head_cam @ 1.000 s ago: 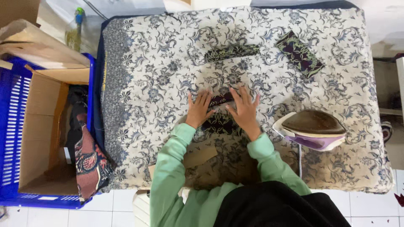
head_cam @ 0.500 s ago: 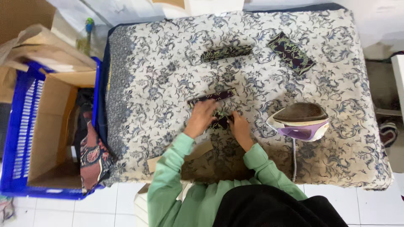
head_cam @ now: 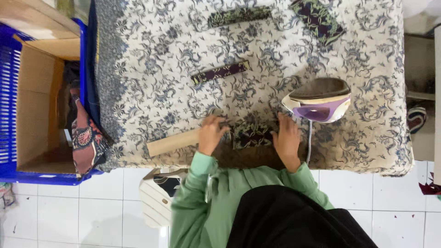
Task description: The person irons several small rectangular pieces of patterned fabric on a floral-patterned table. They use a purple and white iron and a wooden board to press the fabric flat, repeatedly folding and ironing each piece.
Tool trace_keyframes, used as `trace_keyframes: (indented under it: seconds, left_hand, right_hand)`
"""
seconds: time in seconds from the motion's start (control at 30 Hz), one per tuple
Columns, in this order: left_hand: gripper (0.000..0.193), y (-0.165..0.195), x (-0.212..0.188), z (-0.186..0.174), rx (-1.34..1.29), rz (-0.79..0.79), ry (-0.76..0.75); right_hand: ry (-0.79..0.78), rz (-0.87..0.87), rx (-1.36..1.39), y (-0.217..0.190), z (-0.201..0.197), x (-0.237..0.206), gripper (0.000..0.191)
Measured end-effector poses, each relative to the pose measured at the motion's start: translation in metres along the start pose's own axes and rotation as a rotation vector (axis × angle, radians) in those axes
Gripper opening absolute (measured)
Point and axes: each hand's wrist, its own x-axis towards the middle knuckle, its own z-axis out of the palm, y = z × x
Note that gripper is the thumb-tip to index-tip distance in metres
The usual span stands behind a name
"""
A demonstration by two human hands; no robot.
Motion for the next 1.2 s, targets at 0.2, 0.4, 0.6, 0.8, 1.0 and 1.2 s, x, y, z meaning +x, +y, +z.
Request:
trace_keyframes:
  seconds: [0.2,0.4,0.6,0.8,1.0,1.2]
  left_hand:
    - [0.079,-0.055,-0.051,-0.045,0.282,-0.105,0.09]
    - [0.076,-0.068,-0.05,-0.048,0.053,-0.198,-0.203]
    - [0.058,0.001,-0.061,0.005,-0.116,0.341,-0.087]
    - [0.027,-0.019,-0.073,0.017,-0.025,-0.134,-0.142]
    - [0.033,-0.003,-0.078,0.036,-0.083,-0.204,0.182]
    - [0.023,-0.001,-0.08,0.037,-0.228,-0.321,0.242]
  right_hand:
    - [-0.139,-0.363,-0.271,-0.021,0.027,-0.036,0.075]
    - [-0.164,-0.474,-0.301,-0.039,0.033,-0.036,0.078]
    - [-0.149,0.182,0.751,-0.027,0.022,-0.03,0.063]
    - [0.037,0.353,0.336,0.026,-0.002,-0.013,0.035]
    - [0.098,-0.086,-0.073,0.015,0.004,-0.033,0.045]
    - [-0.079,-0.309,-0.311,0.006,0.014,-0.057,0.062]
